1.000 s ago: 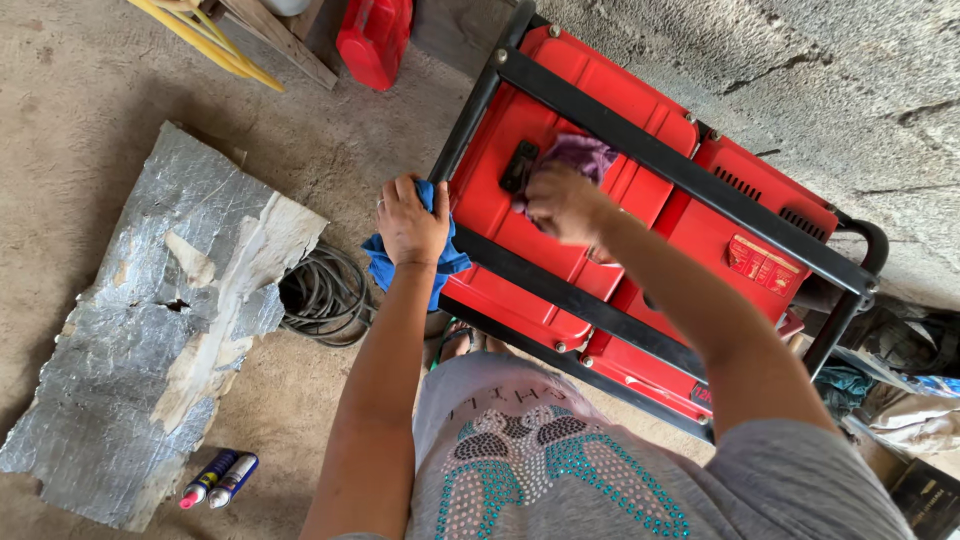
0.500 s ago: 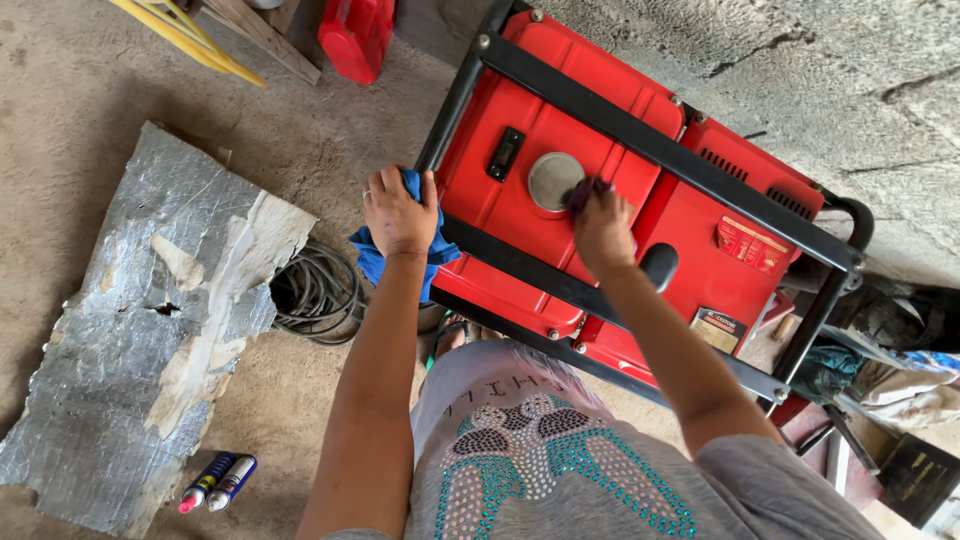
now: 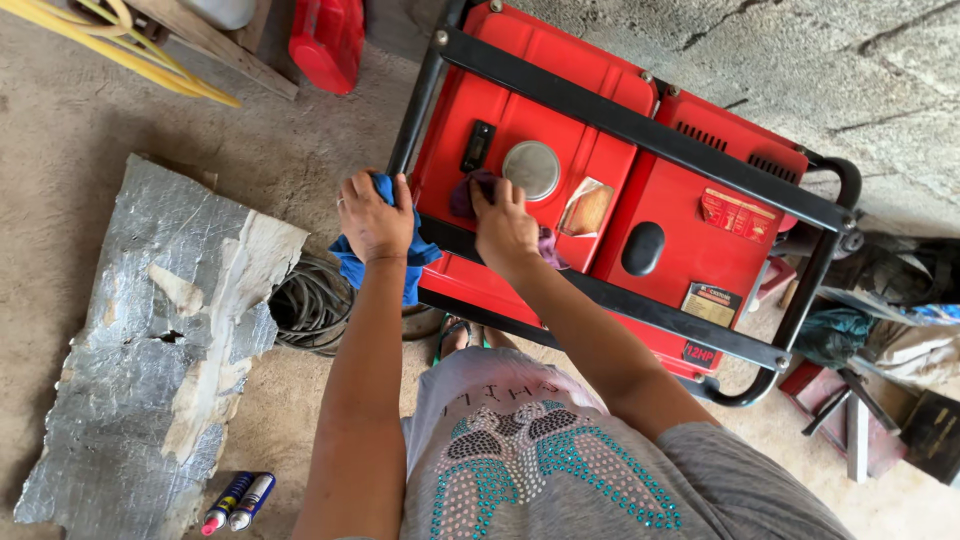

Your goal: The person rummages through a toolbox, then removes a power cord and a protective cover from a red portable generator. They wipe the generator's surface with a cloth and reposition the cover and cord.

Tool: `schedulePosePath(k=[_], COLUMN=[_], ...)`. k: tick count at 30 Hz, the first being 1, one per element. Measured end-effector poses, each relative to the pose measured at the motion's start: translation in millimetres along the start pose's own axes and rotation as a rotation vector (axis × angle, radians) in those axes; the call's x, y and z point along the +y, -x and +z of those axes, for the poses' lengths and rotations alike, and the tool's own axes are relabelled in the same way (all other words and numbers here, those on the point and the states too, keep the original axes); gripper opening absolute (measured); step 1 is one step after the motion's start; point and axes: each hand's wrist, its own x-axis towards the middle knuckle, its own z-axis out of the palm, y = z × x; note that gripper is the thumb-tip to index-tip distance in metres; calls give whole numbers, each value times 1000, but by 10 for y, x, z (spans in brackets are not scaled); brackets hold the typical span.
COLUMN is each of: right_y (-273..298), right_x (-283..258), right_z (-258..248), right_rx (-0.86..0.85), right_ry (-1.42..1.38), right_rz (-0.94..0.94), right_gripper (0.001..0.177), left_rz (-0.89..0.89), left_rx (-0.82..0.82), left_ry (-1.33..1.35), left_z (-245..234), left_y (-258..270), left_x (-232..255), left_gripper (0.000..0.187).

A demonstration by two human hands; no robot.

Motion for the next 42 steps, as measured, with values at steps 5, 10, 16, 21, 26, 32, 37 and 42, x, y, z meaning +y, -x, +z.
schedulePosePath(k=[5, 10, 16, 21, 26, 32, 37, 42], right_y=[384, 364, -212, 5, 123, -469, 61, -165], right_x=[526, 1132, 1080, 870, 1138, 714, 971, 1142], right_z=[-336, -480, -407, -189, -336, -56, -85, -360], right_rx=[-175, 99, 163, 68, 97, 113, 155, 371], right_ry=[103, 98, -131, 134, -166, 254, -155, -369], right_rz=[164, 153, -2, -398, -311, -356, -651, -329], right_gripper=[54, 35, 51, 60, 59, 59, 50, 33], left_rz=[-41, 19, 27, -27, -33, -17, -25, -27], left_rx=[-50, 15, 11, -39, -40, -38, -47, -24], left_ry=[43, -13, -11, -8, -28, -37, -39, -28], left_z=[-9, 10, -3, -53, -42, -2, 5, 7], left_y=[-10, -10, -5, -23, -19, -8, -4, 4], left_x=[-6, -15, -4, 52, 55, 26, 22, 30], left_gripper=[38, 36, 35, 36, 38, 38, 38, 39])
